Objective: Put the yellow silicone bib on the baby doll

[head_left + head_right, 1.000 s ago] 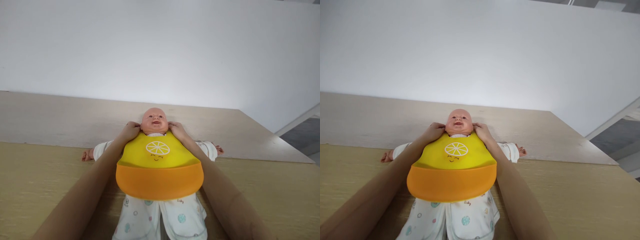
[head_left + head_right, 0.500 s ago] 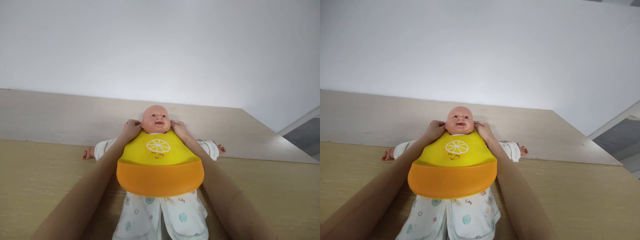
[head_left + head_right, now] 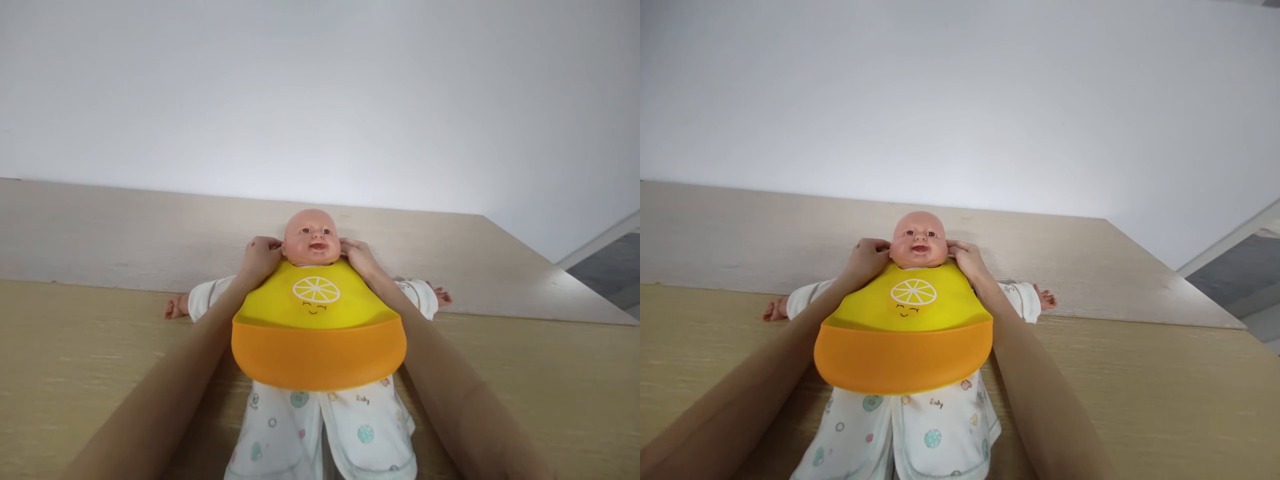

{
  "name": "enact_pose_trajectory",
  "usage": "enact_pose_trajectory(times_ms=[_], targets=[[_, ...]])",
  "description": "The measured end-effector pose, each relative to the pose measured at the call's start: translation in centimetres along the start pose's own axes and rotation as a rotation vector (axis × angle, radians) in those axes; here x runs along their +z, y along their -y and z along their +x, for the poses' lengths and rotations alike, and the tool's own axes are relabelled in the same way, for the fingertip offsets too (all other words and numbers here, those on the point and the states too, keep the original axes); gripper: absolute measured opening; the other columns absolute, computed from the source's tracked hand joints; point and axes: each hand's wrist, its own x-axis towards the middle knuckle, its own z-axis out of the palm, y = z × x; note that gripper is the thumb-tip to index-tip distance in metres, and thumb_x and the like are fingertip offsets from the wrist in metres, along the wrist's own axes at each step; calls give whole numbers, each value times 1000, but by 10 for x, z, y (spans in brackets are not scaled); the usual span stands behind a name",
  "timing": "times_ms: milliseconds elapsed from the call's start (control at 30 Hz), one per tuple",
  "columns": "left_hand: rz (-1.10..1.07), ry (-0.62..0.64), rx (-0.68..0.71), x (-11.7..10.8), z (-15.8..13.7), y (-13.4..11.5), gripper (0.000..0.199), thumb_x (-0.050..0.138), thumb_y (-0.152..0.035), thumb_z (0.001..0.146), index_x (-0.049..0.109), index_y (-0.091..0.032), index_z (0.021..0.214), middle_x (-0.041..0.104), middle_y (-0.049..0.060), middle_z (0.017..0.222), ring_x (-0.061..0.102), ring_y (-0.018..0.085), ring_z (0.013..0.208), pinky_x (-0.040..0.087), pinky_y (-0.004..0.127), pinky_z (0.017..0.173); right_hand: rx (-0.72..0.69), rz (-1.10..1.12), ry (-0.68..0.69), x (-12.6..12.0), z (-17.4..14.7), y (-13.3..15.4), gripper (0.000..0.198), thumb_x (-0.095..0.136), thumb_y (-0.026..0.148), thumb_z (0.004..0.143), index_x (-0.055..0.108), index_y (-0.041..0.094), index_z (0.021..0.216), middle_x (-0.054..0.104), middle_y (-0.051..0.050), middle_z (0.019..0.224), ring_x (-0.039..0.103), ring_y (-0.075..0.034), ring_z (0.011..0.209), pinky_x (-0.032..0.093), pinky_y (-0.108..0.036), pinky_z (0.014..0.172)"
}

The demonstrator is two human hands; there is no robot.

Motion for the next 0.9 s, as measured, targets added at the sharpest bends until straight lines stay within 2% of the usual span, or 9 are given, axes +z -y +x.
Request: enact_pose_trajectory(times_ms=[200,367,600,733,900], targets=[[24,61,-18,0,1,3,32,47,-22,68,73,-9,81,70,9,78,61,22,80,39,25,61,-3,-71,-4,0,1,1,31,49,21,64,71,17,86,71,-1,83,61,-15,78,45,-26,75],[16,93,-17,2,5,8,32,46,-24,70,74,-11,80,69,4,73,61,21,81,39,23,59,-28,-157,-15,0,-1,2,32,46,23,66,71,16,85,71,-2,84,60,-16,81,44,-25,74],[-145,113,-90,3,15,16,32,46,-23,67,74,-13,80,65,2,63,57,16,62,43,22,55,-32,-213,-14,0,0,3,32,45,26,65,71,15,82,70,-3,84,59,-16,78,43,-25,71],[-236,146,-47,8,16,18,33,44,-25,64,73,-13,75,68,3,70,59,17,65,44,24,57,-48,-228,-53,-1,-2,1,31,44,25,65,70,15,80,70,-3,83,59,-16,79,43,-26,74],[-327,230,-13,13,14,14,36,45,-27,63,72,-13,80,69,3,73,61,20,73,47,27,63,-45,-271,-114,-5,-9,2,33,41,24,65,70,15,79,70,-3,81,59,-16,77,43,-26,73]])
